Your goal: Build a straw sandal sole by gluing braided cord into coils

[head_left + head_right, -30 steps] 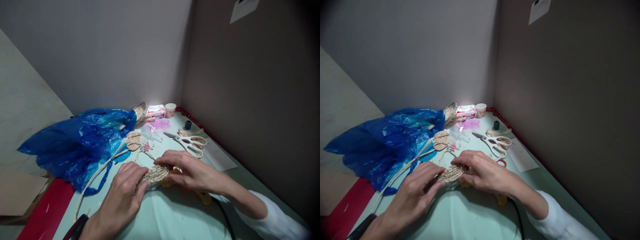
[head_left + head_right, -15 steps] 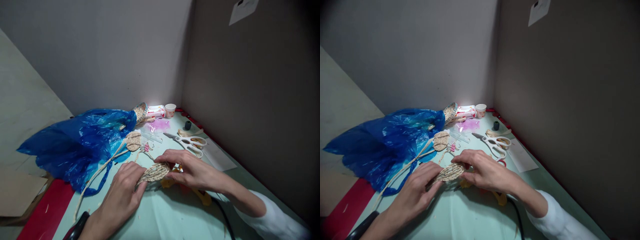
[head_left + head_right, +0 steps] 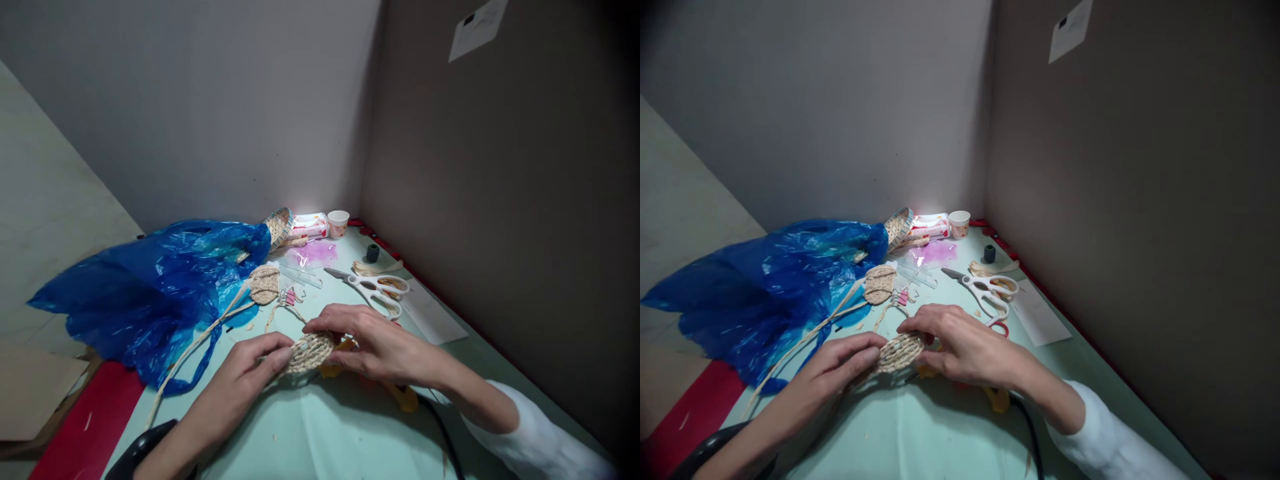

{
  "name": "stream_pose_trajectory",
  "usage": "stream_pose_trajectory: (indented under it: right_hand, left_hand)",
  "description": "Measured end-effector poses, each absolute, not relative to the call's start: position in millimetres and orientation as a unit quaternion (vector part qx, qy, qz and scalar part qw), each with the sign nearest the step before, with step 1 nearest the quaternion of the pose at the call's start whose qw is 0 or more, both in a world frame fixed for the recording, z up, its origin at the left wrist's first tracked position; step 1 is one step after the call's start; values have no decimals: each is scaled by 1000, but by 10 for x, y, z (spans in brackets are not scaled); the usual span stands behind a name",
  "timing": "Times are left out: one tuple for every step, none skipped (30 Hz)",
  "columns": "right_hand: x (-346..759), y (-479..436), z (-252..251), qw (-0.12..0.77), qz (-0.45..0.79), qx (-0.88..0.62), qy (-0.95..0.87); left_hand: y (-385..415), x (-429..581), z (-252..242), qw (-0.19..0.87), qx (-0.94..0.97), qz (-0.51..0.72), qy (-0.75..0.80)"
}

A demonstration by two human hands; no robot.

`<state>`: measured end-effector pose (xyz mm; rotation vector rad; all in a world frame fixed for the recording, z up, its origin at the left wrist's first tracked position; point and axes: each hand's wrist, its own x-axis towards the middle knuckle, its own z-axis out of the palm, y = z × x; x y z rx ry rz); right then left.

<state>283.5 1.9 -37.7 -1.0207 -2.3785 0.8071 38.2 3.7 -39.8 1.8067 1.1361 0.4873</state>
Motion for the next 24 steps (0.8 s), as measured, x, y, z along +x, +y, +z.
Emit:
stream_pose_trajectory:
  right_hand:
    - [2828,15,-370,211,291,-366,-858]
    - [2821,12,-364,209,292,-364,-859]
    - [2814,9,-358,209,294,-363,-859]
    - [2807,7,-354,208,296,-361,-859]
    - [2800,5,-351,208,298,-358,-860]
    - [2794,3,-349,208,300,-356,-860]
    - [2790,1,-348,206,300,-355,-861]
    - [2787,0,-348,204,299,-355,-862]
    - [2785,0,-347,202,298,-355,-863]
    - [2785,0,-346,201,297,-354,-864]
    - [2786,2,-345,200,296,-354,-864]
    - [2787,5,-343,200,295,-353,-865]
    - [2788,9,-340,200,294,-350,-866]
    - [2788,13,-336,201,293,-347,-868]
    - [2788,16,-333,201,294,-345,-868]
    - [2786,16,-330,201,294,-343,-869]
    - [2782,15,-328,200,295,-340,-870]
    - [2778,10,-327,198,296,-336,-872]
    - [2772,3,-327,195,296,-333,-874]
    - [2767,-5,-327,193,296,-329,-876]
    - [2761,-13,-328,190,296,-325,-878]
    - [2756,-20,-327,188,296,-321,-880]
    - [2752,-25,-324,186,296,-319,-881]
    - [2749,-27,-321,184,296,-316,-882]
  left_hand:
    - [55,373,-391,478,722,202,457]
    - [72,366,-391,496,711,203,455]
    - [87,363,-398,512,699,204,456]
    - [98,363,-409,525,687,206,457]
    - [105,367,-422,538,675,208,459]
    - [107,373,-436,549,664,210,462]
    - [106,379,-450,558,653,211,466]
    - [101,385,-463,565,645,212,469]
    - [95,388,-475,569,639,214,472]
    - [88,388,-486,571,634,216,475]
    - [82,386,-495,574,629,218,477]
    - [75,382,-503,578,624,221,478]
    - [70,377,-508,584,618,223,476]
    - [65,373,-510,594,612,224,471]
    - [60,371,-509,608,606,225,462]
    - [56,374,-505,622,599,227,452]
    - [51,380,-499,633,592,229,443]
    - [45,391,-492,640,588,229,438]
    - [40,403,-484,642,587,225,439]
    - [35,417,-477,637,589,221,445]
    - [30,430,-471,628,595,216,453]
    - [27,441,-466,619,602,210,460]
    - [25,450,-461,609,609,206,465]
    - [23,458,-454,601,616,204,467]
